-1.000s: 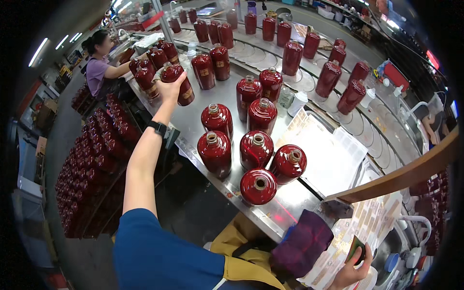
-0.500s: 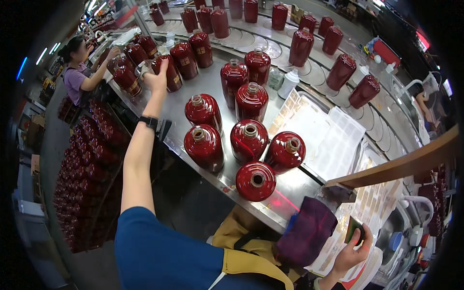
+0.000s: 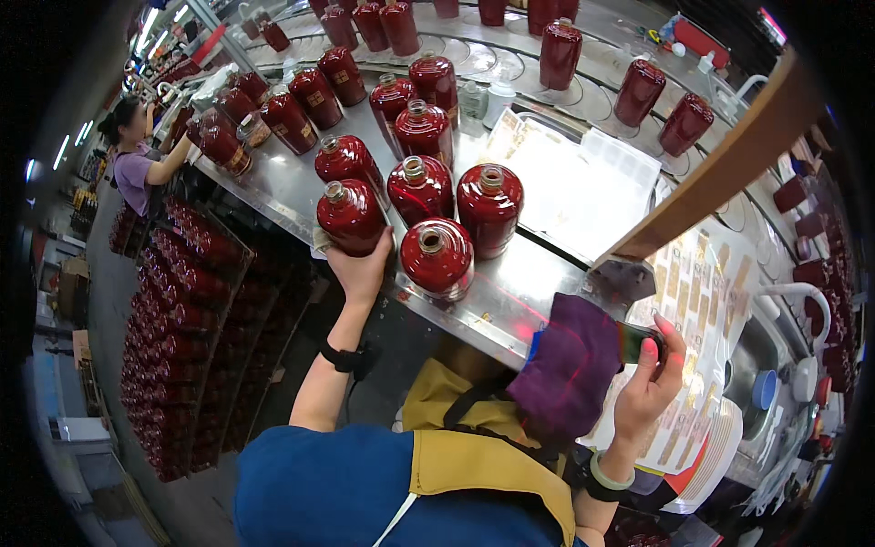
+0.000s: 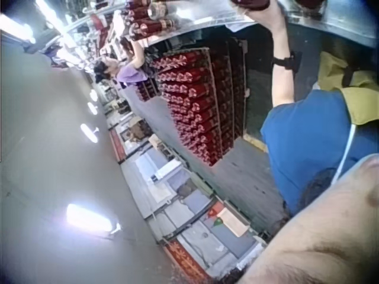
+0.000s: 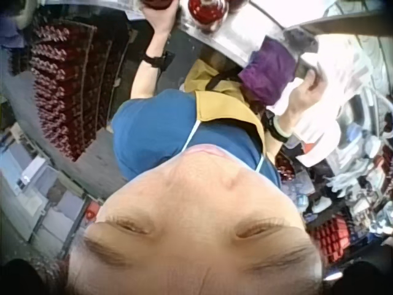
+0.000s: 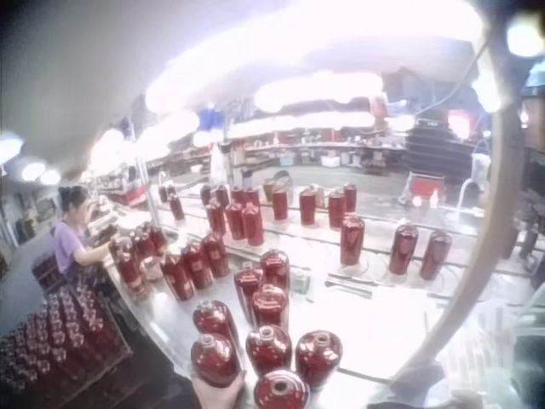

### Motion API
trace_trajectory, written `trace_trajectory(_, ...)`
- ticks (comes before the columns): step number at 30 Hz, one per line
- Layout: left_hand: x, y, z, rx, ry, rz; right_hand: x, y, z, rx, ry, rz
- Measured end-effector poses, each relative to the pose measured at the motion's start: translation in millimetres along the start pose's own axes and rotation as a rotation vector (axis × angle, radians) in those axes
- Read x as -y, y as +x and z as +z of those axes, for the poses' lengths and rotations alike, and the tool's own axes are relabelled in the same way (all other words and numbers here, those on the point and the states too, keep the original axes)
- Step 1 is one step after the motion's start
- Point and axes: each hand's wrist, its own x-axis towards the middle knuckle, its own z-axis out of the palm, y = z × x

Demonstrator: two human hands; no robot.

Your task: Apply decorative and informational labels to red ceramic bottles on a production line.

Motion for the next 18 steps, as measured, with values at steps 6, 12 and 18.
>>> trace_trajectory(6, -19.3, -20.2, -26.6, -0.481, -0.213, 0.185, -8.4, -11.9, -42.7, -0.035, -0.018, 0.031)
trace_trajectory(12, -135.0, -68.8, -12.3, 0.005, -0.933, 0.315, -14.3, -31.9, -46.4, 0.086, 0.128, 0.16)
trace_trajectory(18, -166.4, -138.0, 63.3, 0.96, -0.962, -0.317, 31.1, -22.9, -32.2, 0.293, 0.143, 0.094)
